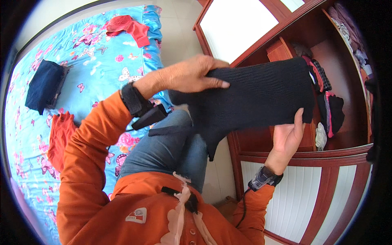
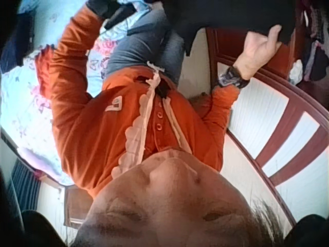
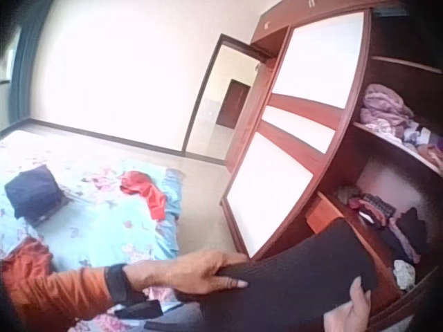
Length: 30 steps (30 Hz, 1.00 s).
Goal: The person folds several garments on a bed, including a pink top, a dark green jacket, an orange long-sleeve shirt, and a black top. After folding, the person places the stack of folded clothes into a wooden wardrobe.
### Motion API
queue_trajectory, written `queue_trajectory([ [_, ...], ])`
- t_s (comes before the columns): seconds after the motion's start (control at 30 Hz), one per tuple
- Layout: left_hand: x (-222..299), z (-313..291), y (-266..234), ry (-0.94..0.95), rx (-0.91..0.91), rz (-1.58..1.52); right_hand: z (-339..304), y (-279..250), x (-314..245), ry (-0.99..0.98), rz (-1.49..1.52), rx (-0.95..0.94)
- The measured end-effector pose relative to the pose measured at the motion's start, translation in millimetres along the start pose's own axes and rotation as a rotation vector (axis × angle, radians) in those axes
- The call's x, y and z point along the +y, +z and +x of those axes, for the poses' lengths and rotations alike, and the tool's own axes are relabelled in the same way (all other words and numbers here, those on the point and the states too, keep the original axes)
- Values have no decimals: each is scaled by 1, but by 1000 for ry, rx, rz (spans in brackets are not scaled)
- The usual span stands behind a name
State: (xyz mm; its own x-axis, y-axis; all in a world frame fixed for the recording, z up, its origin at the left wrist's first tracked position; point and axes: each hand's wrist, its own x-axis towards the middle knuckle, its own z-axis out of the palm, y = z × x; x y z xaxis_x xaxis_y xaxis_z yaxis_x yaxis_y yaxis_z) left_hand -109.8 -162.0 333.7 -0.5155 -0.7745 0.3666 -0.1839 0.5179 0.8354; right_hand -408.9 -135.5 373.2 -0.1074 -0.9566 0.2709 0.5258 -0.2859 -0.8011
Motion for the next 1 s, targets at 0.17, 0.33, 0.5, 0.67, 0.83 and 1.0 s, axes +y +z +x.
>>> queue_trajectory([
  [0.17, 20, 2, -34, -18, -18, 256, 15, -12, -5, -32, -145, -173],
  [0.33, -9, -29, -53, -245, -199, 455, 27, 2, -3, -17, -278, -267],
  [0.5, -63, -64, -93, -234, 219, 592, 67, 23, 25, -76, -774, -478],
  [0.67, -16, -76, -210, 104, 554, 1189, 123, 88, 69, -288, -1047, -597],
  [0.83, 104, -115, -264, 46, 713, 904, 141, 173, 95, -599, -804, -579],
  [1.0, 131, -213, -218, -284, 662, 1156, 116, 176, 156, -594, -678, -689],
])
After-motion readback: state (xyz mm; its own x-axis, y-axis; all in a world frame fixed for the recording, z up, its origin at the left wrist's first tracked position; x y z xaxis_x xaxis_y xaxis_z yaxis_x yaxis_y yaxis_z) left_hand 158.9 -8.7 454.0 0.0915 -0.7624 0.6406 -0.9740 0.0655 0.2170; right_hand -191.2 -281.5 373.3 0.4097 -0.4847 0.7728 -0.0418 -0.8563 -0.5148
